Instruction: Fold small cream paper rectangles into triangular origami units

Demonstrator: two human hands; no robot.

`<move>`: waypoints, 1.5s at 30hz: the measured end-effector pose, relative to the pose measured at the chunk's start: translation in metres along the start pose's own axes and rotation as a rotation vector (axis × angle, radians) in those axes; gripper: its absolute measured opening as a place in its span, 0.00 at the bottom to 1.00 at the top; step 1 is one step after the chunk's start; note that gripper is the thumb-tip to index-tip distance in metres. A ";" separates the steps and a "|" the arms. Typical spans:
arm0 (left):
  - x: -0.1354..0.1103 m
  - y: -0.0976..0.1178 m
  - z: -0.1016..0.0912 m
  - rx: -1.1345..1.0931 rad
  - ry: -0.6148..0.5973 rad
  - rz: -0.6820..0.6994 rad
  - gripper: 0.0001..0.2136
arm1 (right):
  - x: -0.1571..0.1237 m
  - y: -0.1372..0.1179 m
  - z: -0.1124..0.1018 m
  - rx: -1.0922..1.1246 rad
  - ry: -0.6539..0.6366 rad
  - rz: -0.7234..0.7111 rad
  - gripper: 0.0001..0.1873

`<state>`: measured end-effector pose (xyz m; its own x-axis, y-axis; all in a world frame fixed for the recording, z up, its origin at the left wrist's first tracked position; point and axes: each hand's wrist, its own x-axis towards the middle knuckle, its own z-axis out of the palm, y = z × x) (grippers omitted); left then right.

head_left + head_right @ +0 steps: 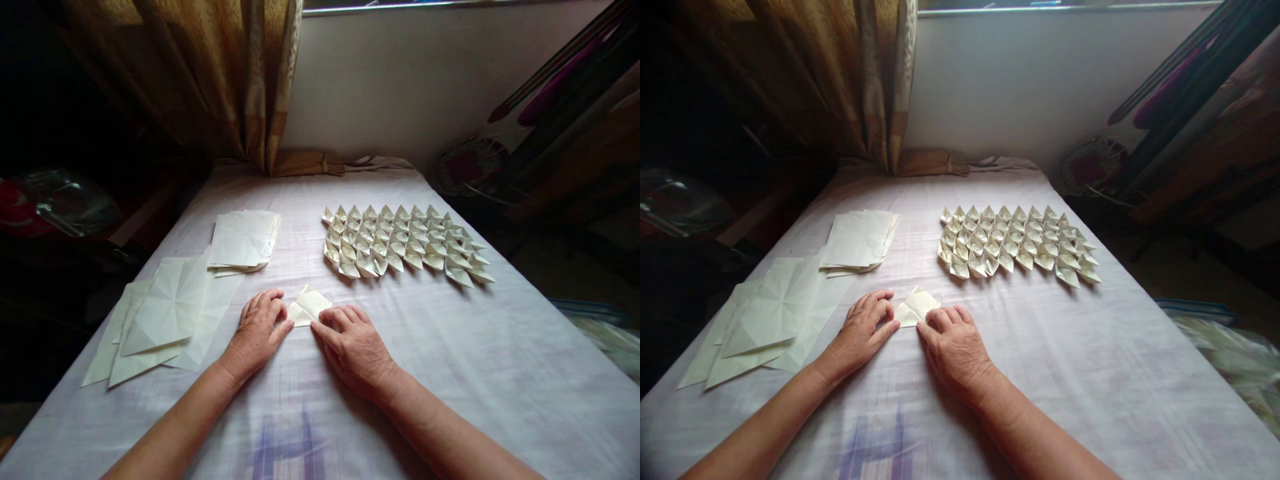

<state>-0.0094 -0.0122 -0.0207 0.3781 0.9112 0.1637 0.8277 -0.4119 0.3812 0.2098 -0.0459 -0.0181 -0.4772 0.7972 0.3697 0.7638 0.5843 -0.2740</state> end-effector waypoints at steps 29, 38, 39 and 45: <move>-0.006 0.000 -0.019 0.444 0.270 0.782 0.08 | 0.001 0.012 0.011 0.061 0.200 -0.182 0.09; -0.033 0.013 -0.011 0.267 0.145 0.634 0.09 | -0.001 0.004 0.012 0.206 0.079 -0.246 0.07; -0.035 0.014 -0.010 0.245 0.146 0.604 0.10 | -0.001 0.006 0.013 0.230 0.081 -0.225 0.07; -0.045 0.018 -0.005 0.191 0.180 0.503 0.12 | 0.004 0.016 0.016 0.339 0.064 -0.135 0.06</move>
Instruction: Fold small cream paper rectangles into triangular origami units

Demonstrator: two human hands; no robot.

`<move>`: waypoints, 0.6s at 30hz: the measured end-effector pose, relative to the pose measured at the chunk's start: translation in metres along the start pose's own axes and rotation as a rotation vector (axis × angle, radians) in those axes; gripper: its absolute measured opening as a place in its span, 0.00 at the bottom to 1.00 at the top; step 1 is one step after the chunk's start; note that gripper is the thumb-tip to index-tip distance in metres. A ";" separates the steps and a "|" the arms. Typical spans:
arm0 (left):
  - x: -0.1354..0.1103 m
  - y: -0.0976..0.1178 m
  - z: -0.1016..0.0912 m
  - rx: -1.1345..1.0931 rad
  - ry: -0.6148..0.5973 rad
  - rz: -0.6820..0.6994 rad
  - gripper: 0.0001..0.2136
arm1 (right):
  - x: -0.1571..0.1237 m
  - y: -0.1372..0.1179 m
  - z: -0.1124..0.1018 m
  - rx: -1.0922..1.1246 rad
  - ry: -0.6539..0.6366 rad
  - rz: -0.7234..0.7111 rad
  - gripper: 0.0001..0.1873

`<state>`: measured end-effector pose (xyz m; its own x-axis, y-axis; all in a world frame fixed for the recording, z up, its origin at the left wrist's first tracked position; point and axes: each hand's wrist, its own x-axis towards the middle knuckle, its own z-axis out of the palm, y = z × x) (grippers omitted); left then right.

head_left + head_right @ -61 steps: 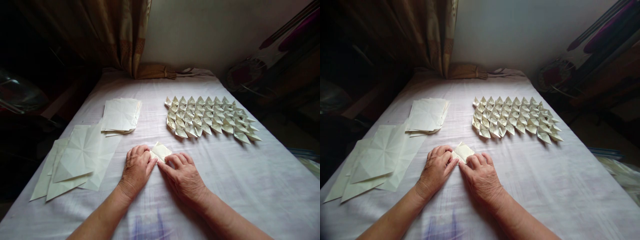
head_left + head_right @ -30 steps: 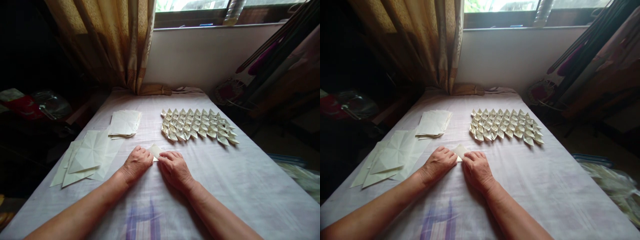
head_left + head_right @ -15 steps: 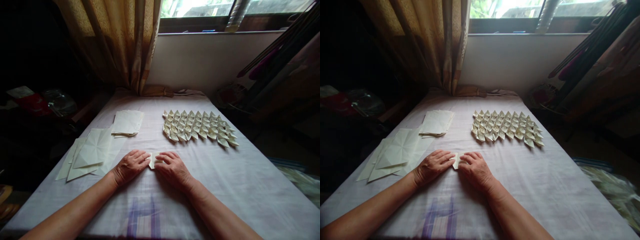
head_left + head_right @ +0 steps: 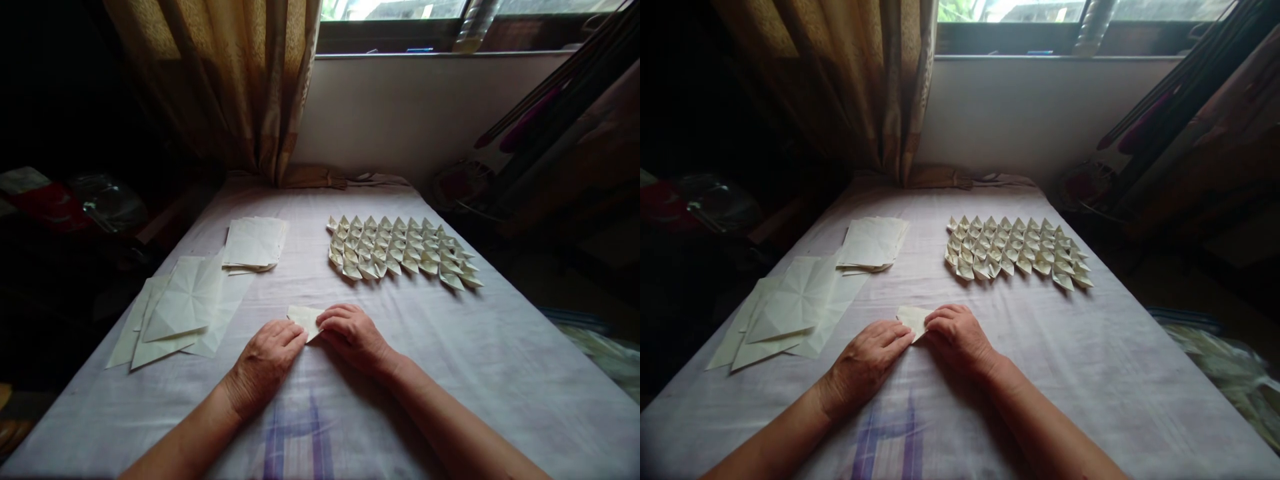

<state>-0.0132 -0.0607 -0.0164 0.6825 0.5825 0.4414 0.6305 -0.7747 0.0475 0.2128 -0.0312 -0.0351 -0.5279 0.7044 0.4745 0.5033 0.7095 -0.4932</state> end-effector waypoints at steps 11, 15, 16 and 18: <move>-0.009 -0.001 0.002 -0.049 0.002 -0.026 0.15 | 0.019 -0.014 0.007 -0.049 0.024 0.349 0.04; -0.009 0.000 0.002 -0.054 0.020 -0.034 0.16 | 0.020 -0.017 0.007 -0.029 0.032 0.402 0.05; -0.009 0.000 0.002 -0.054 0.022 -0.037 0.16 | 0.021 -0.017 0.007 -0.023 0.032 0.414 0.05; -0.009 0.000 0.002 -0.056 0.012 -0.038 0.16 | 0.021 -0.018 0.007 -0.009 0.028 0.430 0.05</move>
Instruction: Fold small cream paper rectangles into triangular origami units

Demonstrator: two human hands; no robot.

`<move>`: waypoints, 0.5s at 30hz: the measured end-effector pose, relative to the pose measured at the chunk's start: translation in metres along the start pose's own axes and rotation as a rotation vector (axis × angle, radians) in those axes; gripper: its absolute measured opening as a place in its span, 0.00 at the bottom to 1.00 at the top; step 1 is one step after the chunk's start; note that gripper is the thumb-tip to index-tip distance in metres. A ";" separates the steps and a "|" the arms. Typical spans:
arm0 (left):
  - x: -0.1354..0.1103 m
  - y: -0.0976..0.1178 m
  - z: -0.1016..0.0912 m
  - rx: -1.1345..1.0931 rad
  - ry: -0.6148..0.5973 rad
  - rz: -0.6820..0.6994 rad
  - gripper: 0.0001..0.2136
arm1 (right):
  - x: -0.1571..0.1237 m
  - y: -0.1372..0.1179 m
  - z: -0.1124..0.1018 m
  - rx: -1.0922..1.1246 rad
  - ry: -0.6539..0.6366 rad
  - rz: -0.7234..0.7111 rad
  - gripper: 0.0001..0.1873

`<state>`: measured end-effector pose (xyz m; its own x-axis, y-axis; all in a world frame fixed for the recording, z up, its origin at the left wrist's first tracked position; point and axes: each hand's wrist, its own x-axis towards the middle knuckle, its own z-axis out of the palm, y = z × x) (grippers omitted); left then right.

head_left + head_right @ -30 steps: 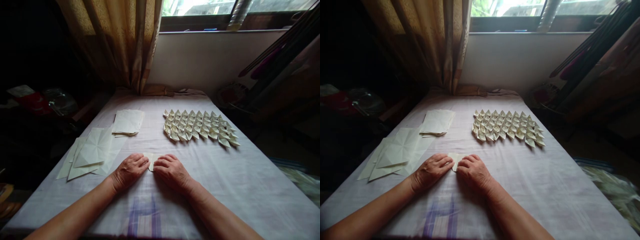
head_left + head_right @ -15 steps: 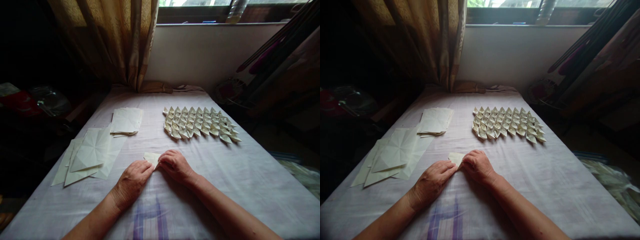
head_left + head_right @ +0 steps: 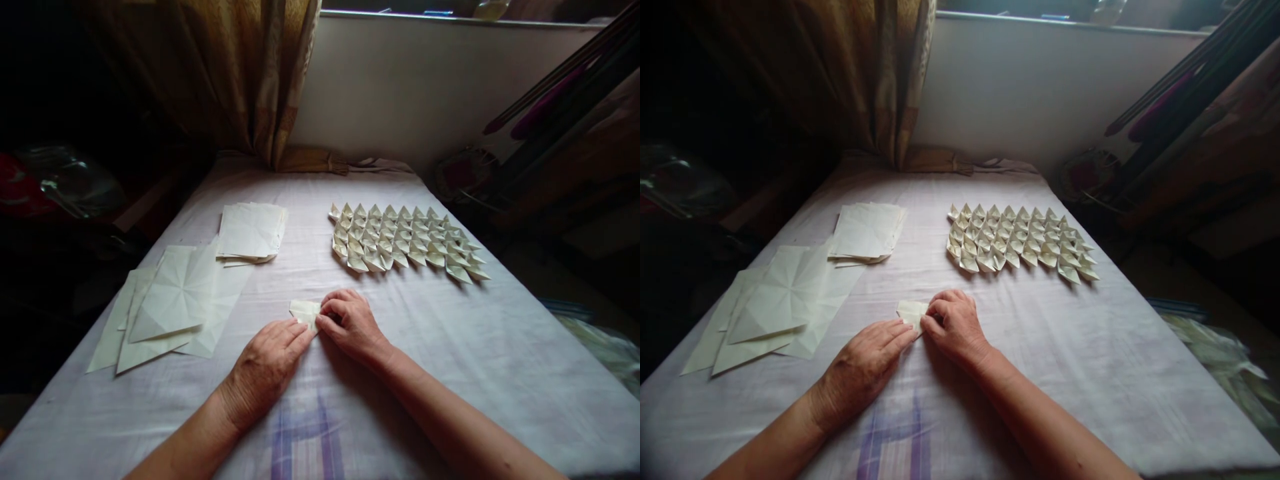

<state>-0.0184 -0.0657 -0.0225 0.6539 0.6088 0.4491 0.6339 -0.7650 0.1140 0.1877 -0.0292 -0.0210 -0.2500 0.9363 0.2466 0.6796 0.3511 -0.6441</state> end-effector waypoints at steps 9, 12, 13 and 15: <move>-0.002 0.000 -0.001 -0.005 -0.047 0.004 0.16 | 0.000 0.003 0.003 -0.011 0.006 0.011 0.04; -0.002 0.000 0.000 -0.004 -0.041 0.005 0.15 | 0.001 0.003 0.003 -0.014 0.009 0.008 0.05; -0.002 0.000 0.000 -0.003 -0.039 0.006 0.15 | 0.001 0.003 0.004 -0.015 0.014 0.006 0.05; -0.002 0.000 0.000 -0.004 -0.042 0.008 0.15 | 0.001 0.003 0.004 -0.016 0.028 0.000 0.06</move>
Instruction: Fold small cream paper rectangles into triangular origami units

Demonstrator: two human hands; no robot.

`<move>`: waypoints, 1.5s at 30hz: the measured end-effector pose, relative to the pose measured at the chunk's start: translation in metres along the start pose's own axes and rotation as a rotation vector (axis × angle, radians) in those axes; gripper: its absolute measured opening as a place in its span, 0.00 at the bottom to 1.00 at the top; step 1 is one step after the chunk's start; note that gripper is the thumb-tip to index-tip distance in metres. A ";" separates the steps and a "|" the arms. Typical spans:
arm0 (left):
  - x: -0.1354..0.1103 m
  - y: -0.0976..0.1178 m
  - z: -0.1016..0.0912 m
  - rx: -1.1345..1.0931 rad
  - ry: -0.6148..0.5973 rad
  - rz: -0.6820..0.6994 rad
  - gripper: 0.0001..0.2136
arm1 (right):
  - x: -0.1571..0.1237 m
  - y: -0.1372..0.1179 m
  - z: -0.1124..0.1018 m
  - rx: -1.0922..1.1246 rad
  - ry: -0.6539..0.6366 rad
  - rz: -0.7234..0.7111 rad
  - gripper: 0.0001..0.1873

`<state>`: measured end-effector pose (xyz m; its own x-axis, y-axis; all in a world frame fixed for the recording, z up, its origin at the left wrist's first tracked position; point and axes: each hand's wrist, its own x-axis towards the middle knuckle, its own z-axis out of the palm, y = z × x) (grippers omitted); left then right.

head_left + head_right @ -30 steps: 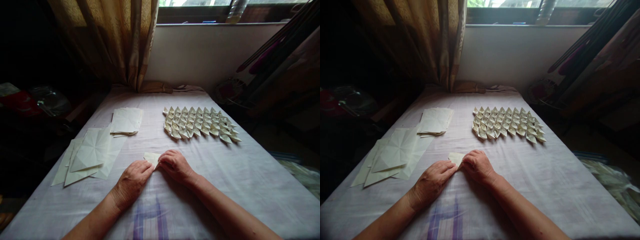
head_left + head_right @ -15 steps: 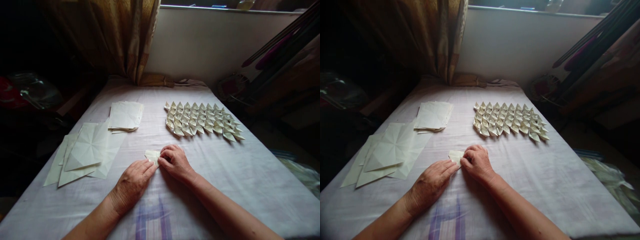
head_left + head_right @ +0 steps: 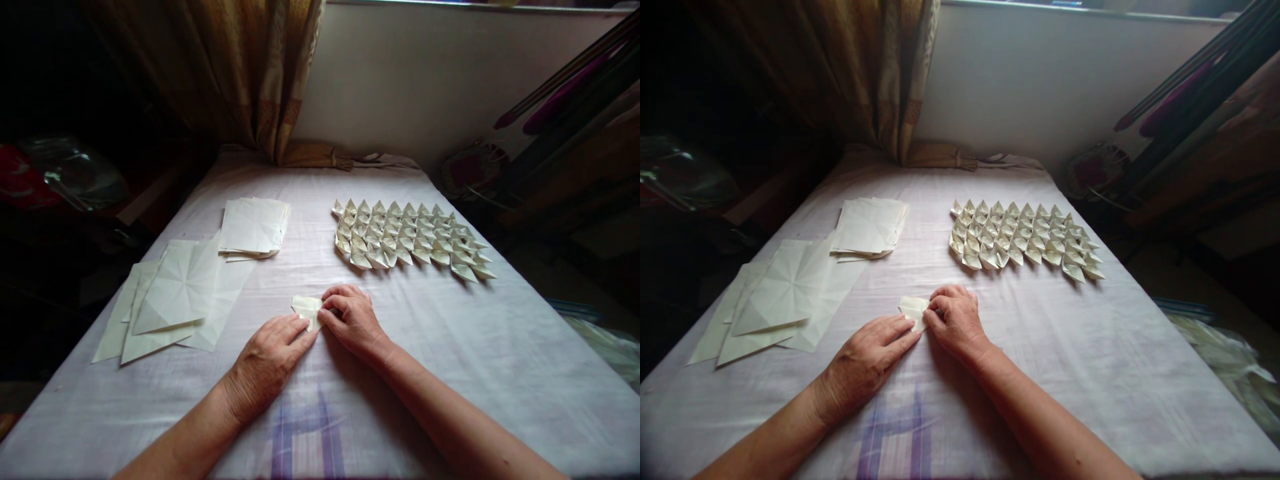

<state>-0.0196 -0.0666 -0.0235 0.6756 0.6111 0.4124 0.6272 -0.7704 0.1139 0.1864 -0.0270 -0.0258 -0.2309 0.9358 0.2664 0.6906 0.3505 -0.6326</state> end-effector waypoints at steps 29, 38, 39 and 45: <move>0.003 0.000 0.000 0.026 -0.061 0.047 0.17 | -0.003 -0.004 0.006 -0.041 0.066 -0.007 0.07; 0.005 0.000 -0.001 0.039 -0.068 0.048 0.17 | -0.004 -0.005 0.006 -0.075 0.055 0.005 0.06; 0.005 0.000 -0.001 0.044 -0.071 0.048 0.17 | -0.004 -0.005 0.006 -0.086 0.049 -0.003 0.05; 0.005 -0.001 -0.001 0.062 -0.089 0.068 0.16 | -0.010 -0.002 0.002 -0.184 0.021 -0.001 0.09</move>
<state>-0.0173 -0.0625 -0.0206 0.7473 0.5739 0.3350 0.5999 -0.7994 0.0312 0.1861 -0.0373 -0.0283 -0.2181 0.9338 0.2835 0.8045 0.3365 -0.4895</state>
